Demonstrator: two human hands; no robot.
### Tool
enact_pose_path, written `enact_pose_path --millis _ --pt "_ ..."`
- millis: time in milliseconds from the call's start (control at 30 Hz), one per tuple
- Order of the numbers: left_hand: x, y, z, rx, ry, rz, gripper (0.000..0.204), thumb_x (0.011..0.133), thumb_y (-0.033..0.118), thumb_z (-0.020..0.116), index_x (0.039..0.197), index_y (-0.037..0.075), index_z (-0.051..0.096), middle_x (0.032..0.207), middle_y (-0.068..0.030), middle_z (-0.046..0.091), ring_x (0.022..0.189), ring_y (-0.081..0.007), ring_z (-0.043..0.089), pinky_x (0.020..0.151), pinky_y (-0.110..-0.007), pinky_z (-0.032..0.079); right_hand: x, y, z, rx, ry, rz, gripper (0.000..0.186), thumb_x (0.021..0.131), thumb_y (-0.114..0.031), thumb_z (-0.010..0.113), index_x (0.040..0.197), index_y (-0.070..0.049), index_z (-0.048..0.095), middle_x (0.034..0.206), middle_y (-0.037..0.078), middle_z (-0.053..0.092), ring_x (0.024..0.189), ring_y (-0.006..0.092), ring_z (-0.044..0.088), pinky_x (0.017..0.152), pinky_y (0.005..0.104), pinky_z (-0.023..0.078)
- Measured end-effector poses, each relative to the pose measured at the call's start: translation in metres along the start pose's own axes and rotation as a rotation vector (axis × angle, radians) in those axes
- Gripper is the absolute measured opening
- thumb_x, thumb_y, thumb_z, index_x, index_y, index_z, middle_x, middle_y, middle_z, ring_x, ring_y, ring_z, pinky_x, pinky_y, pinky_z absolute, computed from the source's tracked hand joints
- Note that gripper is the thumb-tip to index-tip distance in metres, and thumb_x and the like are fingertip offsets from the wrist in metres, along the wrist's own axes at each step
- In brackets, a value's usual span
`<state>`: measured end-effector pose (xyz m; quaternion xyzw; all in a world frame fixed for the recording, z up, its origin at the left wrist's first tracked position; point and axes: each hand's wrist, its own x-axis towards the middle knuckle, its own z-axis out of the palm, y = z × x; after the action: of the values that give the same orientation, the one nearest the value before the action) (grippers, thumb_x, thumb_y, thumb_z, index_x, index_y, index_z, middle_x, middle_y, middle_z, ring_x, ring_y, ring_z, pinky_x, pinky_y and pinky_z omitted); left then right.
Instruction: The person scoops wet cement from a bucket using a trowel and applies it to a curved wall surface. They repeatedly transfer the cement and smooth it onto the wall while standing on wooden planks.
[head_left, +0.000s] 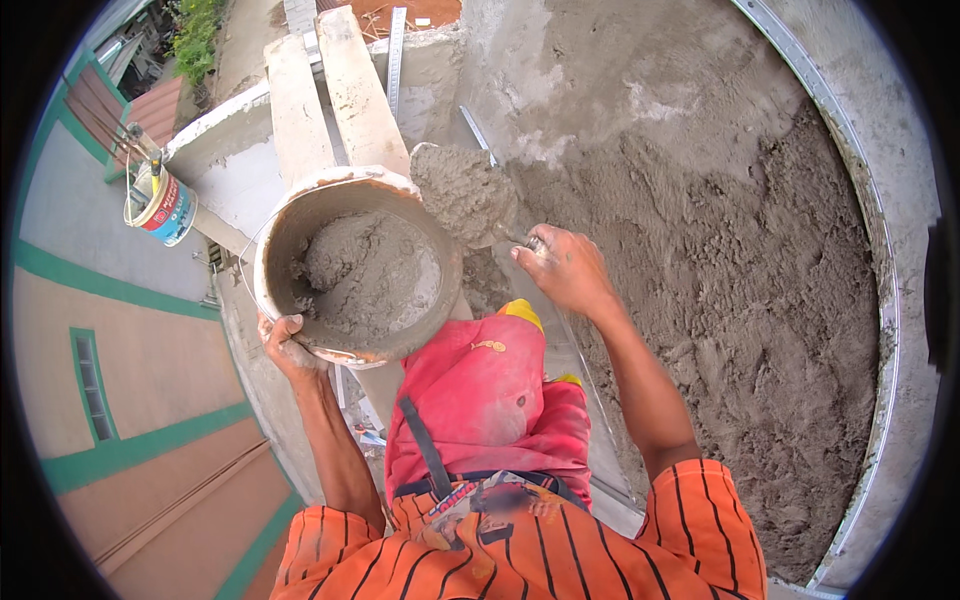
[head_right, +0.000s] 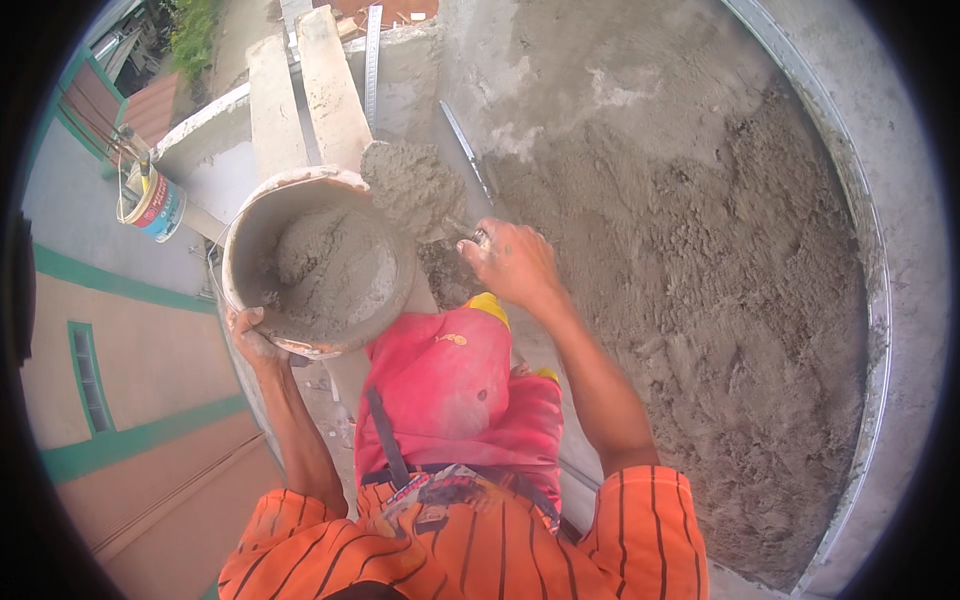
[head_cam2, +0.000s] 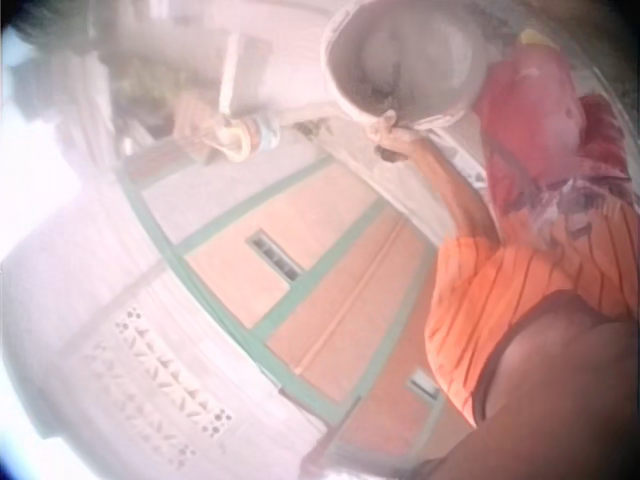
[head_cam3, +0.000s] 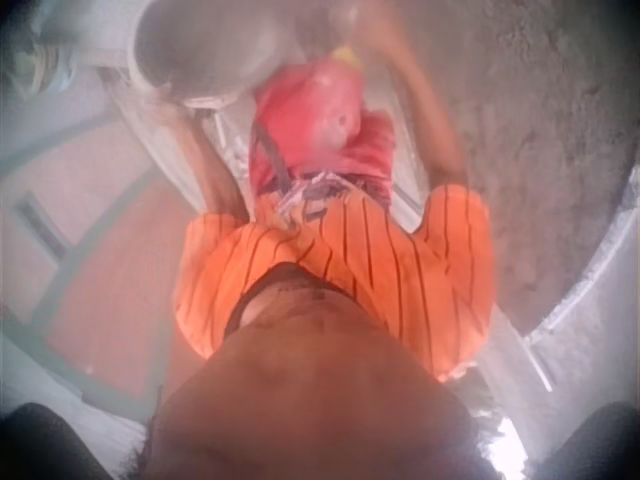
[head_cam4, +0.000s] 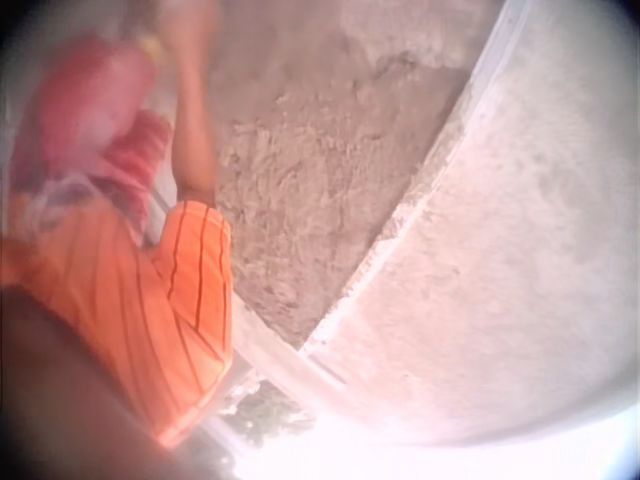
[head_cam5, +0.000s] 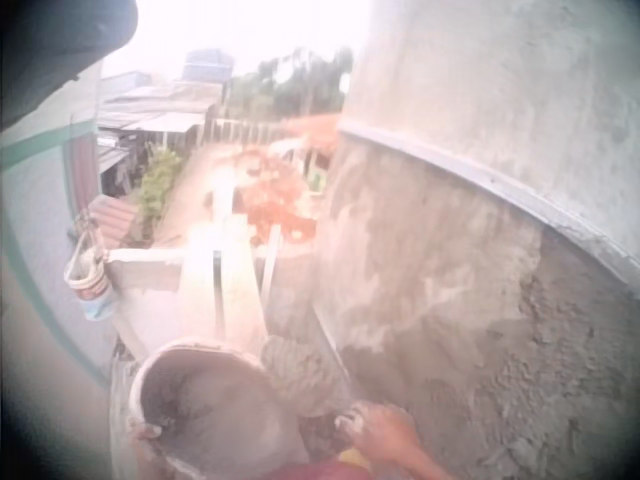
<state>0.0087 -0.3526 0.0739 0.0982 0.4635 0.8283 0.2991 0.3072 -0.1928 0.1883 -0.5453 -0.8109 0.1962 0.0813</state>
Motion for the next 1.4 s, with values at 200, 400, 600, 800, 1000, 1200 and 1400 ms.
enact_pose_path --millis 200,400,600,800,1000,1200,1400 --pt "0.005 -0.007 -0.024 0.104 0.091 0.010 0.066 0.062 0.014 0.054 0.125 -0.006 0.048 0.111 -0.0186 0.058 0.098 -0.0305 0.060 0.086 -0.040 0.051 0.056 0.014 0.030 0.097 -0.028 -0.024 0.036 0.085 -0.038 0.066 0.093 -0.002 0.066 0.081 0.021 0.065 0.084 0.0390 0.065 0.072 0.0468 0.047" --pt "0.003 -0.007 -0.044 0.211 0.160 -0.027 0.067 0.065 0.019 0.057 0.127 -0.005 0.046 0.113 -0.0183 0.057 0.100 -0.0305 0.059 0.088 -0.040 0.049 0.127 0.035 0.080 0.690 -0.355 0.073 0.036 0.087 -0.035 0.066 0.092 0.000 0.066 0.079 0.008 0.067 0.068 0.0183 0.065 0.060 0.0333 0.052" --pt "0.001 -0.020 -0.050 0.154 0.181 0.080 0.064 0.069 0.020 0.055 0.127 -0.005 0.045 0.116 -0.0193 0.056 0.103 -0.0309 0.057 0.091 -0.040 0.047 0.236 0.165 0.165 1.099 -0.464 0.480 0.023 0.092 -0.030 0.062 0.086 -0.008 0.060 0.067 0.000 0.059 0.050 0.0093 0.054 0.044 0.0253 0.046" --pt "-0.019 -0.008 -0.037 0.055 0.247 -0.060 0.068 0.071 0.020 0.057 0.132 -0.007 0.043 0.120 -0.0214 0.057 0.105 -0.0337 0.059 0.091 -0.043 0.049 0.207 0.138 0.153 0.999 0.172 0.406 0.028 0.095 -0.031 0.058 0.081 -0.006 0.057 0.065 0.002 0.054 0.050 0.0099 0.053 0.044 0.0268 0.044" --pt "-0.012 -0.009 -0.047 0.117 0.294 -0.034 0.071 0.073 0.023 0.059 0.134 -0.010 0.041 0.123 -0.0221 0.056 0.108 -0.0332 0.058 0.091 -0.042 0.049 0.279 0.221 0.272 0.702 -0.145 0.495 0.027 0.094 -0.030 0.058 0.082 -0.006 0.059 0.070 0.002 0.057 0.053 0.0124 0.056 0.049 0.0296 0.048" --pt "-0.019 -0.011 -0.052 0.144 0.312 -0.026 0.073 0.074 0.024 0.059 0.136 -0.009 0.038 0.127 -0.0223 0.054 0.108 -0.0336 0.058 0.092 -0.042 0.049 0.305 0.254 0.346 0.061 -0.117 0.415 0.050 0.091 -0.038 0.058 0.117 0.005 0.062 0.103 0.022 0.068 0.091 0.0362 0.067 0.085 0.0436 0.050" --pt "-0.021 -0.013 -0.051 0.075 0.286 -0.023 0.070 0.076 0.025 0.059 0.135 -0.009 0.041 0.126 -0.0222 0.055 0.108 -0.0320 0.058 0.091 -0.041 0.049 0.287 0.227 0.316 -0.019 0.027 0.490 0.047 0.092 -0.040 0.057 0.108 0.003 0.065 0.111 0.027 0.064 0.106 0.0419 0.061 0.091 0.0475 0.048"
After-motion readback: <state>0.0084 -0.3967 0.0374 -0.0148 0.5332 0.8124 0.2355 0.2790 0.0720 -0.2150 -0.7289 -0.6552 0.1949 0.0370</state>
